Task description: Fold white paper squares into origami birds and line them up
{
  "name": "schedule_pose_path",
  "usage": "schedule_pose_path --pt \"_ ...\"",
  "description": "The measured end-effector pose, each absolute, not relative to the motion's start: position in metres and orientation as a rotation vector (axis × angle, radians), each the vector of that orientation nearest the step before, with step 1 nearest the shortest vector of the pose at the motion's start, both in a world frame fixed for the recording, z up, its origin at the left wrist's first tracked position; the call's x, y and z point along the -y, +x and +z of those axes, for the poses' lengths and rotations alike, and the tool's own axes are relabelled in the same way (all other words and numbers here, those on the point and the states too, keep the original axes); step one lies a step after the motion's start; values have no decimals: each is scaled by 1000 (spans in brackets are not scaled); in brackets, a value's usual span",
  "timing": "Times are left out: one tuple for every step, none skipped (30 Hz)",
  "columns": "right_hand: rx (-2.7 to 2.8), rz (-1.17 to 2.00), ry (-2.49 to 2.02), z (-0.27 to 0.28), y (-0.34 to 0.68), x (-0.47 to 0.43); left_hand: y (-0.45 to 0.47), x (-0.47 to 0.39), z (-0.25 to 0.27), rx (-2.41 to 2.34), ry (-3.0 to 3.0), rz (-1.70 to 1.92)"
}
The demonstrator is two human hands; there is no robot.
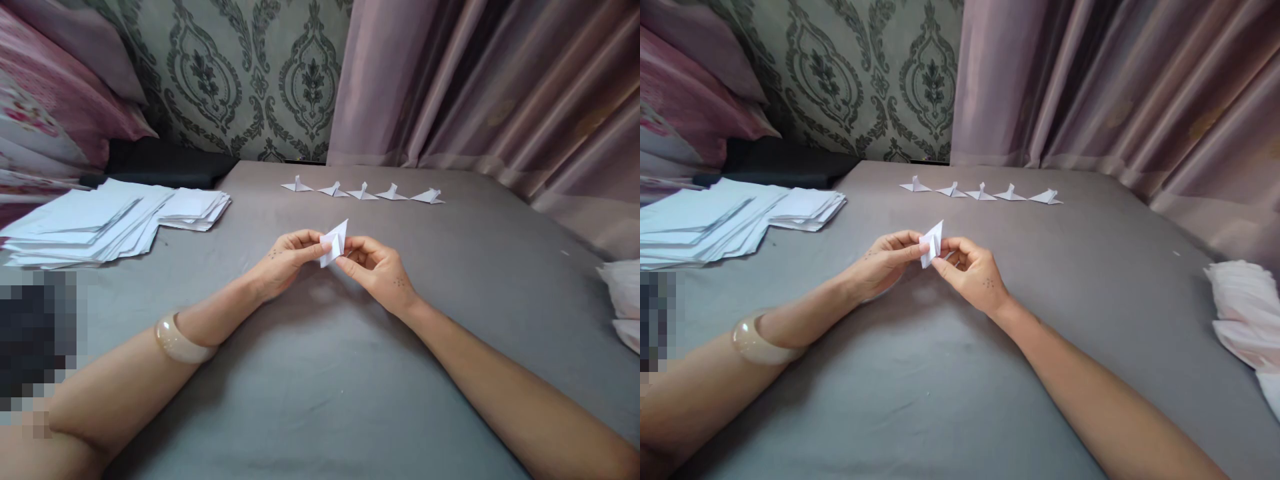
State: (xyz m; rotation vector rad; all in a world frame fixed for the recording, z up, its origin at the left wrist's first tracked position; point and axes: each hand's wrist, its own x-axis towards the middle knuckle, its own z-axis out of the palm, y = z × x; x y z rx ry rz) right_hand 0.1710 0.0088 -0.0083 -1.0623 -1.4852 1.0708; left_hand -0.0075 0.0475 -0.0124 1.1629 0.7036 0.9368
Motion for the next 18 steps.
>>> schedule_pose_path --pt "1488 1047 -1053 -8 170 -8 -7 -47 -12 -703 1145 924" --pt "1490 1027 -1041 -8 169 -8 -7 -47 -11 -703 1126 910" --pt "1491 1007 -1026 -8 168 -7 -7 -47 -11 -704 1108 898" --pt "1496 982 -1009 -8 167 -6 -7 -47 -10 -709 1090 888" --pt "1507 951 -996 -8 167 -6 -7 -47 -10 -716 1074 883" --pt "1529 909 -991 -9 166 -5 -7 -48 -10 -727 1060 880" --pt "1558 853 -997 -10 166 -5 -7 -48 -10 -738 1045 879" --pt "1595 782 -1011 -11 166 -4 -7 -48 -11 -749 1031 880" --pt "1641 697 -1027 -12 166 -4 -7 -49 -11 -758 1018 876" --pt "1695 605 -1041 -14 167 -4 -7 -49 -11 -766 1007 869" --pt "1751 510 -1051 -15 168 -4 -7 -49 -12 -773 998 856" --pt "1806 417 -1060 -17 169 -4 -7 -49 -12 -779 991 840" --pt "1855 333 -1075 -19 170 -5 -7 -48 -12 -787 987 823" --pt "1894 259 -1099 -20 172 -6 -7 -48 -12 -796 988 805" --pt "1921 199 -1130 -22 174 -7 -6 -48 -12 -807 994 790" --pt "1934 153 -1163 -24 176 -8 -6 -47 -12 -816 1009 780" --pt "1942 122 -1194 -26 178 -9 -5 -47 -12 -827 1036 771" --pt "1948 106 -1220 -27 179 -10 -5 -47 -12 -848 1083 769"
